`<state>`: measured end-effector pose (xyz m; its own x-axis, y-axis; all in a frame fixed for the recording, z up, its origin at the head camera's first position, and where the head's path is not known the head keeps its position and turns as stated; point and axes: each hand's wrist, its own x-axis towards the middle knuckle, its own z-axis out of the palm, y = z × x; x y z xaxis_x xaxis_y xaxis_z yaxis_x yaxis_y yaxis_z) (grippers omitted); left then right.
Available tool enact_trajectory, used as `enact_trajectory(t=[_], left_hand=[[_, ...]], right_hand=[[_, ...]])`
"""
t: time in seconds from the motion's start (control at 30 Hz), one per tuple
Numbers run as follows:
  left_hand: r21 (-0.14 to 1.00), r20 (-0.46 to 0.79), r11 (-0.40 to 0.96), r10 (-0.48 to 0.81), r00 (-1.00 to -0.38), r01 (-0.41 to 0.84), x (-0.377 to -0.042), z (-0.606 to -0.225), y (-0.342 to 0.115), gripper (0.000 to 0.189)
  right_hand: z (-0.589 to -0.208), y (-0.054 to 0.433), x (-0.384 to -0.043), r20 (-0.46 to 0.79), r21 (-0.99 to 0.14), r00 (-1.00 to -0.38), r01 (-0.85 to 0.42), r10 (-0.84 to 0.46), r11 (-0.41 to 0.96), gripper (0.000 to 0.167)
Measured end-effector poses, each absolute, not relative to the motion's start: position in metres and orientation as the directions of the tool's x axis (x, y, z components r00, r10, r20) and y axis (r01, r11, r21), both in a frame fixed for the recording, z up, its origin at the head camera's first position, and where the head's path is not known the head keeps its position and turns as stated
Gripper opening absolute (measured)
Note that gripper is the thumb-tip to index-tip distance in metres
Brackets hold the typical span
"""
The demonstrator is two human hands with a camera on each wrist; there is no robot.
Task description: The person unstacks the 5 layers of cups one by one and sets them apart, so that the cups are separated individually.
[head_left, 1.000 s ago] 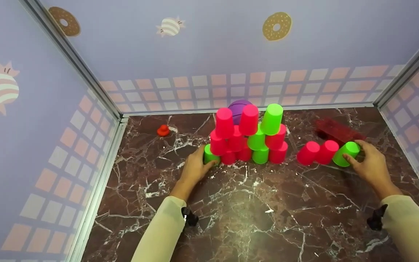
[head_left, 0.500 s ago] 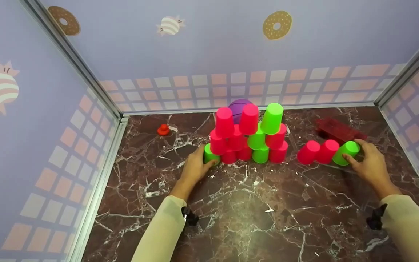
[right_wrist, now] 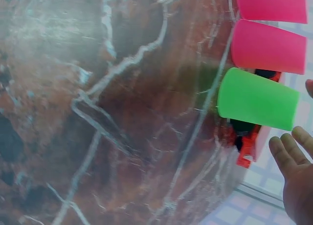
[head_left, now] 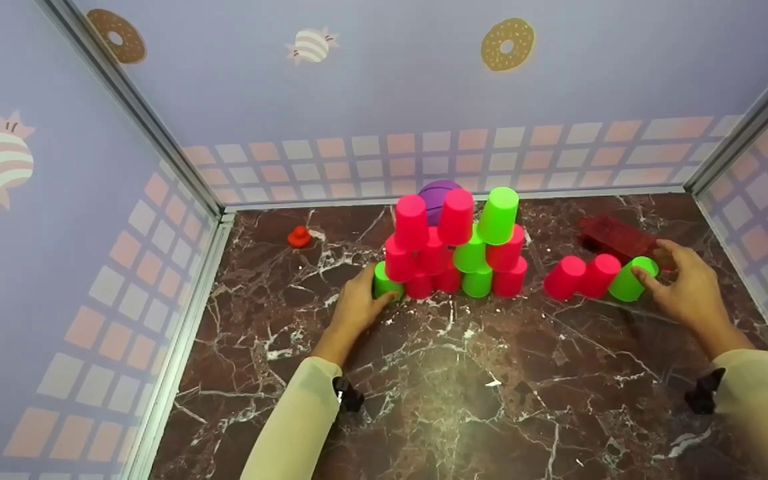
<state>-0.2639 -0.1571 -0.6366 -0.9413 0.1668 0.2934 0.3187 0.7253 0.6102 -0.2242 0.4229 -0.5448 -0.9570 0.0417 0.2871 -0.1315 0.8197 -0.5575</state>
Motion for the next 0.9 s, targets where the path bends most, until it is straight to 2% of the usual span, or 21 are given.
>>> enact_trajectory(t=[0.23, 0.37, 0.6, 0.8, 0.9], left_hand=[[0.626, 0.198, 0.742, 0.146, -0.969, 0.240, -0.250, -0.602, -0.147, 0.062], [0.615, 0.183, 0.755, 0.144, -0.973, 0.227, -0.249, -0.600, -0.146, 0.062], [0.627, 0.231, 0.730, 0.159, -0.960, 0.272, -0.254, -0.611, -0.150, 0.063], [0.622, 0.184, 0.749, 0.142, -0.973, 0.227, -0.248, -0.601, -0.146, 0.063], [0.622, 0.200, 0.746, 0.142, -0.970, 0.237, -0.247, -0.602, -0.146, 0.063]], right_hand=[[-0.520, 0.411, -0.234, 0.313, -0.536, -0.949, -0.155, 0.025, 0.830, 0.066], [-0.502, 0.396, -0.241, 0.341, -0.534, -0.940, -0.203, -0.010, 0.821, 0.066], [-0.467, 0.354, -0.257, 0.423, -0.500, -0.899, -0.338, -0.116, 0.797, 0.065], [-0.444, 0.312, -0.268, 0.419, -0.480, -0.884, -0.409, -0.207, 0.776, 0.065], [-0.437, 0.293, -0.272, 0.420, -0.471, -0.872, -0.447, -0.253, 0.761, 0.065]])
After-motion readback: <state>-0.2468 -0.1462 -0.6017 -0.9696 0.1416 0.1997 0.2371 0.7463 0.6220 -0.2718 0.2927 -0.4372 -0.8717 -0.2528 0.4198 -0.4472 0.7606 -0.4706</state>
